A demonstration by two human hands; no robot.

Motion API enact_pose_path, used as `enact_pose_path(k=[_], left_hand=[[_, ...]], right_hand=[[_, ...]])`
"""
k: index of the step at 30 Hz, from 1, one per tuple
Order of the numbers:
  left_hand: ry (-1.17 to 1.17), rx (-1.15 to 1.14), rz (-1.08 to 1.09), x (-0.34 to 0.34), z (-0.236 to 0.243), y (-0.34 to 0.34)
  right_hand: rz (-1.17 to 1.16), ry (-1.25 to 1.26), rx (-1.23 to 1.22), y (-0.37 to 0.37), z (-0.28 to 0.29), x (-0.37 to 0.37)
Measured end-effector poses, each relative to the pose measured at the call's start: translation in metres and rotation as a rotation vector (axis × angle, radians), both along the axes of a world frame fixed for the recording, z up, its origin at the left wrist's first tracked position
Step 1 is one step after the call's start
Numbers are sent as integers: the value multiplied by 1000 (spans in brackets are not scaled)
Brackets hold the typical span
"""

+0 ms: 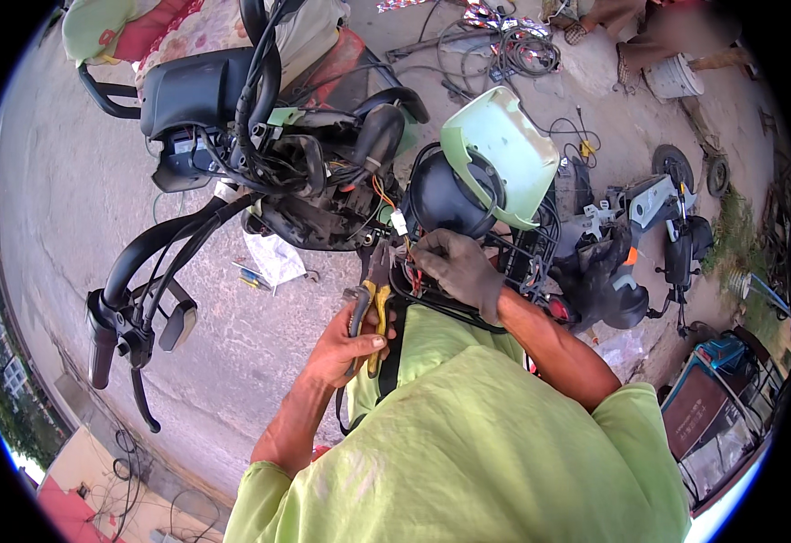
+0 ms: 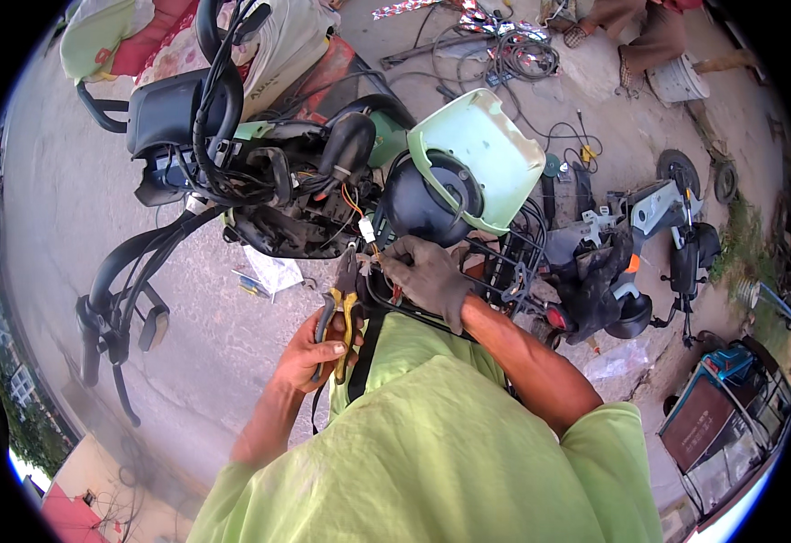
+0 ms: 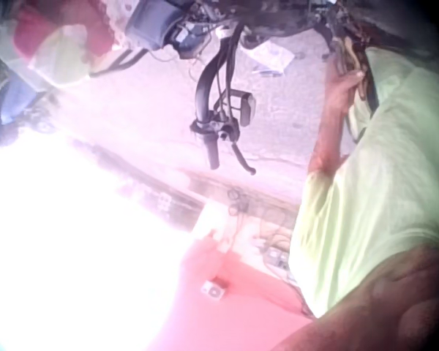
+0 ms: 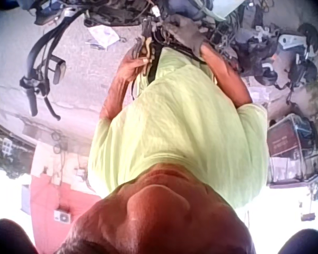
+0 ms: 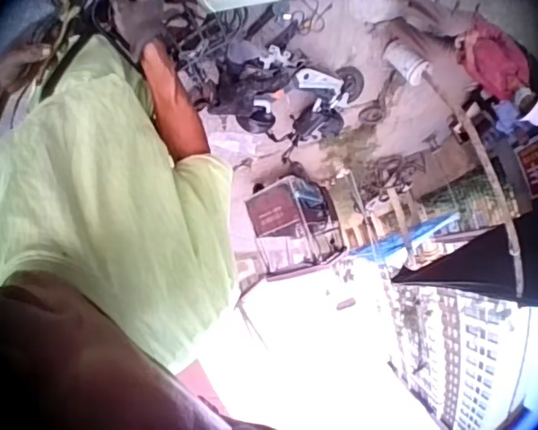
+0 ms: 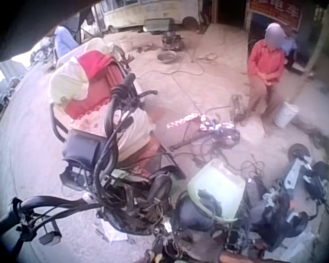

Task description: The person works on the wiring harness of a green motorcycle, stripping wire ends and connecting plugs near the handlebar area. They use pliers and a screwdriver to manipulate wires and connectors, occasionally stepping back to reposition tools and parts.

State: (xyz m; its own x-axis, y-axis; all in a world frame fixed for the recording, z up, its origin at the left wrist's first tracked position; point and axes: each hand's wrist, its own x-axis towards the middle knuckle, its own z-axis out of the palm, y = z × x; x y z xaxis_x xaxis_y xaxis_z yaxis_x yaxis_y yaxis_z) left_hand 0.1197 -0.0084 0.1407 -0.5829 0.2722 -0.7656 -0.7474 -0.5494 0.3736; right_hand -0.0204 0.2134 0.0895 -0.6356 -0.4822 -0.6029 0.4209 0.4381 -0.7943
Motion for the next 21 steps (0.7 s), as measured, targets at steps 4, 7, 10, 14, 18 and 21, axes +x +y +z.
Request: enact_pose_path(k=[4, 7, 10, 14, 18, 21], left_hand=[[-21, -290, -358, -9, 0, -4], [83, -456, -480, -24, 4, 0], [207, -539, -562, -28, -4, -4], [210, -573, -639, -34, -3, -9], [239, -704, -744, -39, 1, -8], [329, -855, -793, -50, 13, -3]], right_hand=[[-9, -28, 9, -2, 1, -1], [-16, 1, 17, 0, -4, 3], [-43, -27, 100, -2, 7, 1], [-75, 69, 91, -2, 6, 5], [-133, 113, 39, -3, 6, 10], [-133, 229, 41, -2, 6, 10]])
